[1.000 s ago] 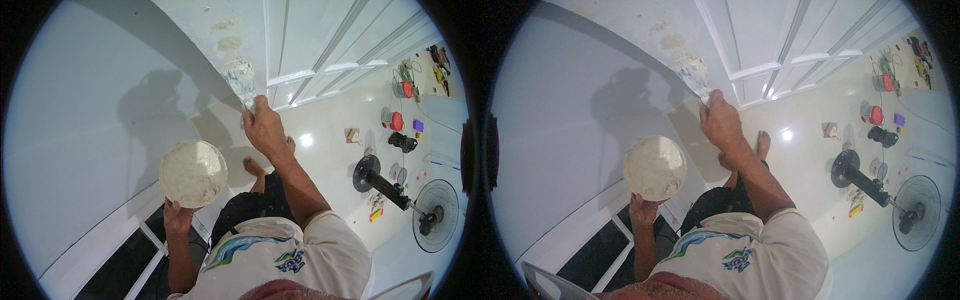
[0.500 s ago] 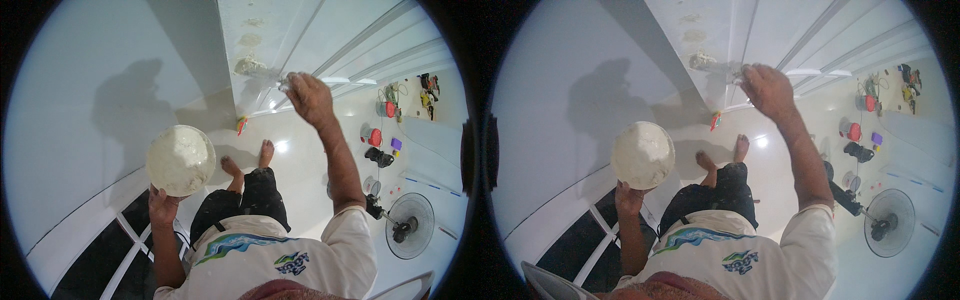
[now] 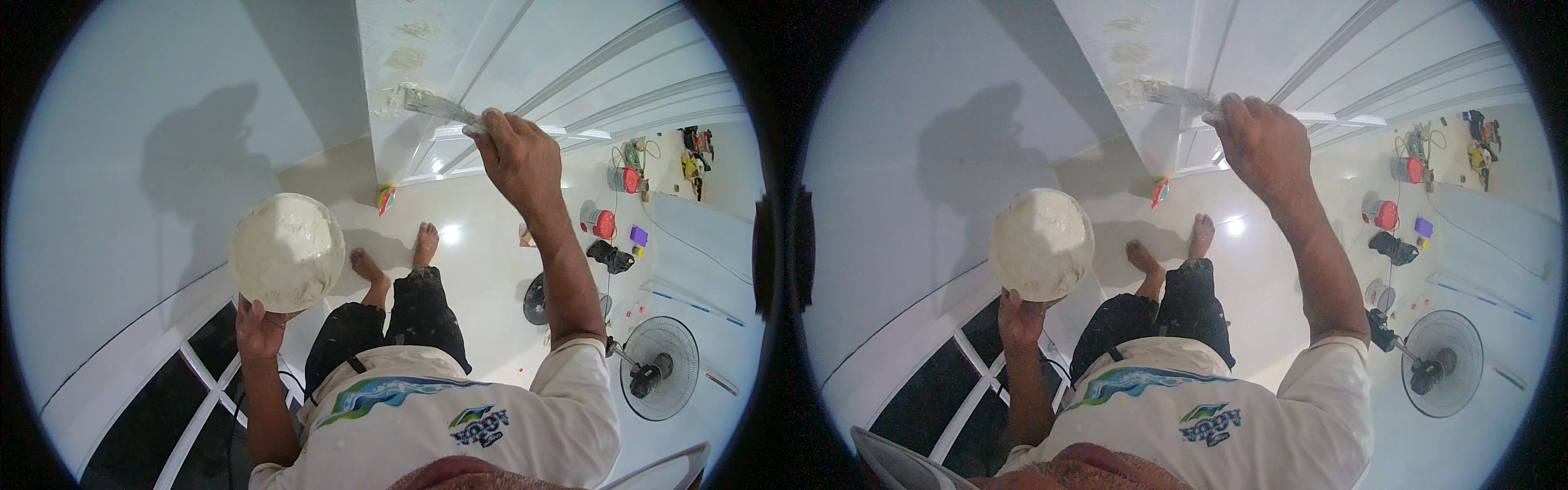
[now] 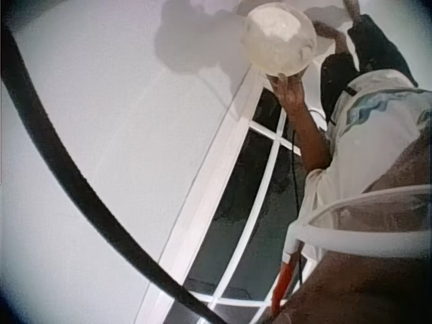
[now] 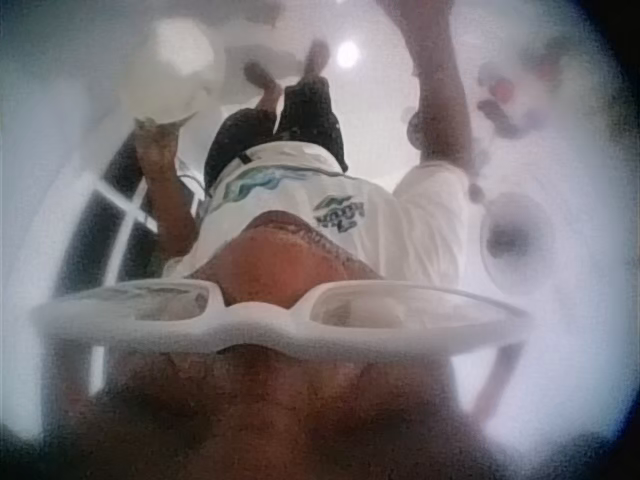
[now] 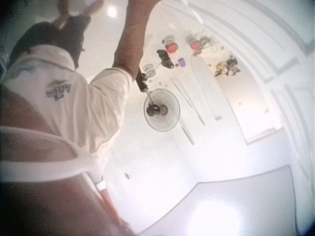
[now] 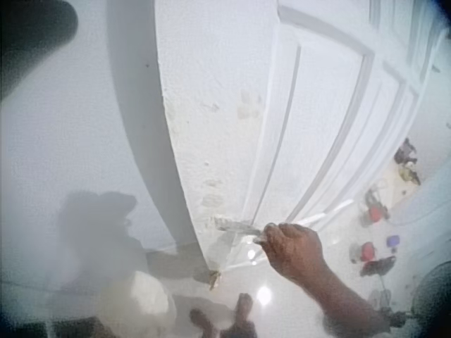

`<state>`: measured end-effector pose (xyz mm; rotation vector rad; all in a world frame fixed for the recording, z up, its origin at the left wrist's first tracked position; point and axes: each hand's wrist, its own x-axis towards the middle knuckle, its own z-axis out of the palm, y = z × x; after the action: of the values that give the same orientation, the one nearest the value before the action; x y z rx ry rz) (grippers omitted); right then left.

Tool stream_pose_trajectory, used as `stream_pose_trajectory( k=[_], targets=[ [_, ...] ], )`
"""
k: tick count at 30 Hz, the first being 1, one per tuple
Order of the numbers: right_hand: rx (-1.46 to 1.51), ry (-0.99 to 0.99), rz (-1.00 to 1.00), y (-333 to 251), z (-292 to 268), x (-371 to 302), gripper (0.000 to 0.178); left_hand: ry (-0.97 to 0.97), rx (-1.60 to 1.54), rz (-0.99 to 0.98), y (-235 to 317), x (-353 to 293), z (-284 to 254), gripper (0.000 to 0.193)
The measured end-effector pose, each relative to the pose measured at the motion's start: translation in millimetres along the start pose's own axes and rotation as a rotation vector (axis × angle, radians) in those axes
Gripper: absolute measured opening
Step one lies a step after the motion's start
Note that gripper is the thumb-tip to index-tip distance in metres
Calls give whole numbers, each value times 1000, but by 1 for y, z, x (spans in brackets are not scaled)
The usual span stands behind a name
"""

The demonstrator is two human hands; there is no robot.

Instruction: The person scoops white plaster from a bucket using a trowel and applies it to a white wall and ceiling trim. They repeatedly load the trowel and smooth the plaster onto the surfaces.

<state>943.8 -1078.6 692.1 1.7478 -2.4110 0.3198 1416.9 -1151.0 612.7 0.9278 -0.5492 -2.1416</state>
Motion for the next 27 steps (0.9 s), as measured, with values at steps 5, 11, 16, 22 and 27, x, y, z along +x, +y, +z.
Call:
stream_pose_trajectory(
  k=[5, 11, 16, 22, 27],
  targets=[
    [20, 64, 21, -13, -5, -32, 27, -3, -15, -18, 3, -6, -15, 82],
    [-37, -4, -17, -46, 15, -14, 24, -55, 35, -26, 5, -2, -11, 87],
    [-128, 24, -3, -42, -11, -1, 22, -89, -20, -36, 5, -2, -15, 88],
    [-181, 53, -9, -35, -36, 4, 22, -101, -26, -46, 0, 1, -16, 87],
    [-97, -20, 14, -21, -51, 2, 22, -87, -23, -28, -1, -3, -20, 85]
  ],
)
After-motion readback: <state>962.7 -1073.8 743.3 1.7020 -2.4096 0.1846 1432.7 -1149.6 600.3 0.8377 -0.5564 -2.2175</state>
